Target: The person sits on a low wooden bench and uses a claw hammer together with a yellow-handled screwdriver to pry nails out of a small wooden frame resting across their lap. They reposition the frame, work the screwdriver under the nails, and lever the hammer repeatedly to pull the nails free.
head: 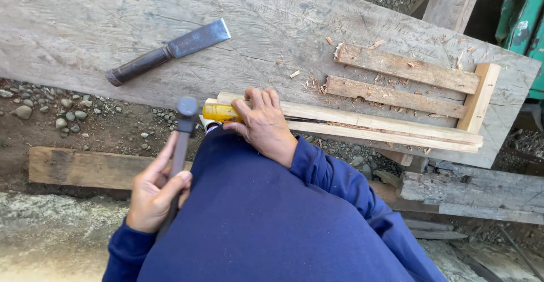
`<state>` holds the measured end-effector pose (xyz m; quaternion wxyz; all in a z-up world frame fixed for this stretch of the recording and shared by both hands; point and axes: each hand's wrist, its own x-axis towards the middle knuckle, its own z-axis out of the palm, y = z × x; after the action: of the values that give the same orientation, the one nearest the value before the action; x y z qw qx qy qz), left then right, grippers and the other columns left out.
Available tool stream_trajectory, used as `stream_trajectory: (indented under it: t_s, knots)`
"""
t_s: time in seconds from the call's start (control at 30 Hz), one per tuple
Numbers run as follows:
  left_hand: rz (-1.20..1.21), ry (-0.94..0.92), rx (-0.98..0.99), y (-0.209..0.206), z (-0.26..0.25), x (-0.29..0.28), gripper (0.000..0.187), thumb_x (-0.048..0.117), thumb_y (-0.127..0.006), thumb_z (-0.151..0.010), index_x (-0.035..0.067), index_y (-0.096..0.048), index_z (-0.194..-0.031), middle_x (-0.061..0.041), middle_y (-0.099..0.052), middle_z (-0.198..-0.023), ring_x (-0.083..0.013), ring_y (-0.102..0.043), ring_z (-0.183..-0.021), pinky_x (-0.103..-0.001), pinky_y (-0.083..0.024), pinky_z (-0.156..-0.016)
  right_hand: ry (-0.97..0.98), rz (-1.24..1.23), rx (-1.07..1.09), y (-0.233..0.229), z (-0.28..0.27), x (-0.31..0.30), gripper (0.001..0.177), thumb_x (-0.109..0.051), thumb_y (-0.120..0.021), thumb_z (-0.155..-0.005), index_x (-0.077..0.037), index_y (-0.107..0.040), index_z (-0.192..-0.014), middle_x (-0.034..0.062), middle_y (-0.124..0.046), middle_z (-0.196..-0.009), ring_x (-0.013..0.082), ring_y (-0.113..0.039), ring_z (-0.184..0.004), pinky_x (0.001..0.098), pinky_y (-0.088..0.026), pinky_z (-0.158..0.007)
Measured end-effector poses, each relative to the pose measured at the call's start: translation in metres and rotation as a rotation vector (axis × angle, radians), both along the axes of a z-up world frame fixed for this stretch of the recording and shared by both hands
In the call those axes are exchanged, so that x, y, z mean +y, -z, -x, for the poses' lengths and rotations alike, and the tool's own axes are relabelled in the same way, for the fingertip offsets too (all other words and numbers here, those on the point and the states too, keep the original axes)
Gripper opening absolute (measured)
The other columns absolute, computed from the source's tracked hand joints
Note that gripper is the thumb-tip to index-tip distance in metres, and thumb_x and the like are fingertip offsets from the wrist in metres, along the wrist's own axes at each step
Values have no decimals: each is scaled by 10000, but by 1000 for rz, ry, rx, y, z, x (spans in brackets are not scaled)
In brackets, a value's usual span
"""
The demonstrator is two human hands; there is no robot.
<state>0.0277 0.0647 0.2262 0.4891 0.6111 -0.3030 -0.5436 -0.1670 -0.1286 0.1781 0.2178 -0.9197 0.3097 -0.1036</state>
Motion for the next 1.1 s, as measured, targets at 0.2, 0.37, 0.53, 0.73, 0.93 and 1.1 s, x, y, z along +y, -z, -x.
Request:
stream_trajectory:
  t_s: [0.2, 0.37, 0.53, 0.73, 0.93, 1.1]
  knots:
    - [17, -248, 136, -20, -17, -11, 774, 3, -552, -992, 150, -261, -1694, -29, -639, -810, -54, -584, -542, -199, -518, -438, 16, 5, 13, -3, 2, 0, 468, -498, -725, -893, -120, -631, -1152, 151, -543, -1153, 336, -521, -1090, 518, -363, -1064]
    - [139, 86, -266, -10, 7, -10, 795, -75, -630, -907, 74, -288, -1609, -143, -465, -1384, -166, -579, -1011, -315, -498, -806, -7, 16, -1, -1, 3, 0, 461, -492, -718, -895, -123, -628, -1156, 142, -545, -1135, 332, -534, -1104, 523, -352, -1073]
    - [-219, -159, -112, -31, -12, -11, 803, -11, -585, -924, 162, -306, -1656, -74, -603, -658, -100, -519, -449, -272, -470, -398, -6, 5, 3, 1, 2, 0, 461, -504, -715, -899, -126, -617, -1142, 132, -545, -1125, 325, -535, -1087, 508, -368, -1047]
    - [-278, -85, -139, -16, 7, -8, 800, -50, -604, -883, 147, -387, -1627, -38, -606, -701, -88, -507, -495, -272, -464, -436, -8, 34, 23, -2, 1, -3, 465, -511, -709, -894, -123, -617, -1132, 131, -542, -1107, 325, -529, -1048, 491, -382, -1021]
    - [-170, -107, -179, -41, -5, -15, 767, -22, -593, -910, 135, -335, -1616, -19, -619, -707, -81, -521, -477, -270, -465, -415, -12, 12, 27, 0, 2, 0, 451, -511, -704, -901, -125, -615, -1117, 131, -544, -1100, 327, -526, -1039, 487, -389, -1003]
    - [-141, -295, 8, -22, 3, -26, 764, 6, -542, -956, 188, -298, -1657, -30, -578, -675, -80, -519, -454, -260, -460, -383, -11, -13, 19, -5, 4, -4, 445, -497, -704, -905, -123, -618, -1129, 137, -543, -1100, 330, -524, -1031, 467, -404, -966]
